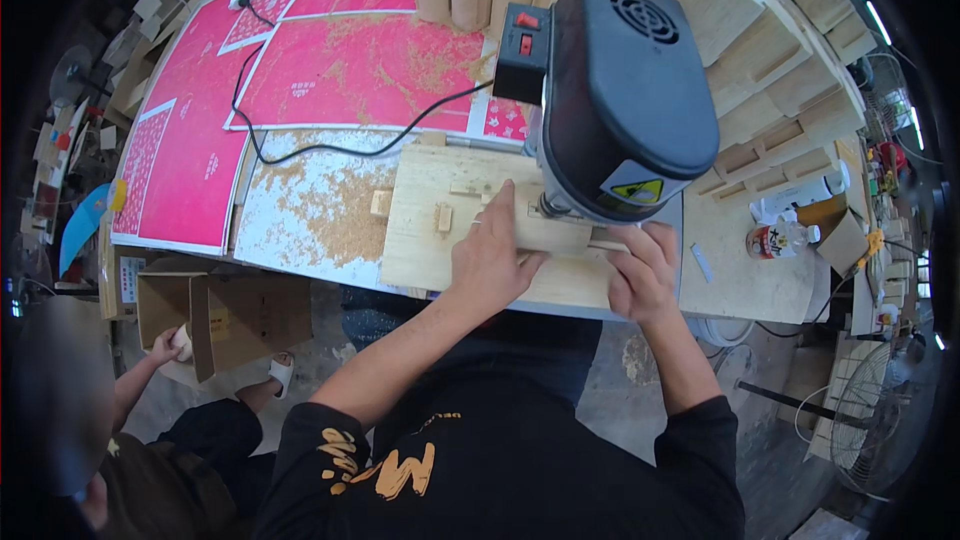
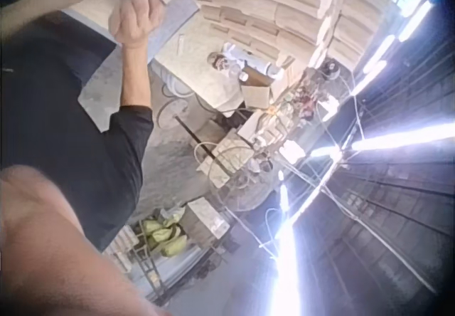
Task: Routing wooden components using a stationary table-mounted router machine.
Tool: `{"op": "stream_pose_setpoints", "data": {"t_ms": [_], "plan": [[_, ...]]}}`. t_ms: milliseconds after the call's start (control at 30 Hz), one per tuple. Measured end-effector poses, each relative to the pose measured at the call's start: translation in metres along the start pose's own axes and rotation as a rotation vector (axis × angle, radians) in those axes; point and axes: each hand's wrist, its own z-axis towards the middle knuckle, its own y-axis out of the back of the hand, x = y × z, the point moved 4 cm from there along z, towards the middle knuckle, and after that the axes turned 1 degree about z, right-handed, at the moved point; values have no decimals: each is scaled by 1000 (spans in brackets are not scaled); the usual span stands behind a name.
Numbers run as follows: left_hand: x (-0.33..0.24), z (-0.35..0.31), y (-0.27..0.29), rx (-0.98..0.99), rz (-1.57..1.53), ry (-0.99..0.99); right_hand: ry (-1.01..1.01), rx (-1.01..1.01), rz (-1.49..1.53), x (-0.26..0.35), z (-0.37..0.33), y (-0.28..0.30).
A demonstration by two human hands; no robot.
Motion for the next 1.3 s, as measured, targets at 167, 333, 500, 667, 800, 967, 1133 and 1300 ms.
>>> {"op": "stream_pose_setpoints", "data": {"t_ms": [167,333,500,667,800,967,1133,1300], "plan": [[33,52,15,285,-149,-3,-709,-205,536,-26,96,41],[26,37,31,705,-122,35,-814,-3,474,-45,34,3],[48,-1,87,728,-55,70,-595,537,275,13,-27,-11],[81,-24,153,353,103,179,-884,478,249,9,-44,9],[50,-34,122,120,353,-9,-912,463,288,7,-38,-14],[49,-50,73,145,400,42,-935,469,268,6,-36,-15],[47,-48,61,3,371,-56,-902,485,191,-7,-37,-13],[49,-34,65,33,311,-297,-908,450,229,-13,-44,-6]]}}
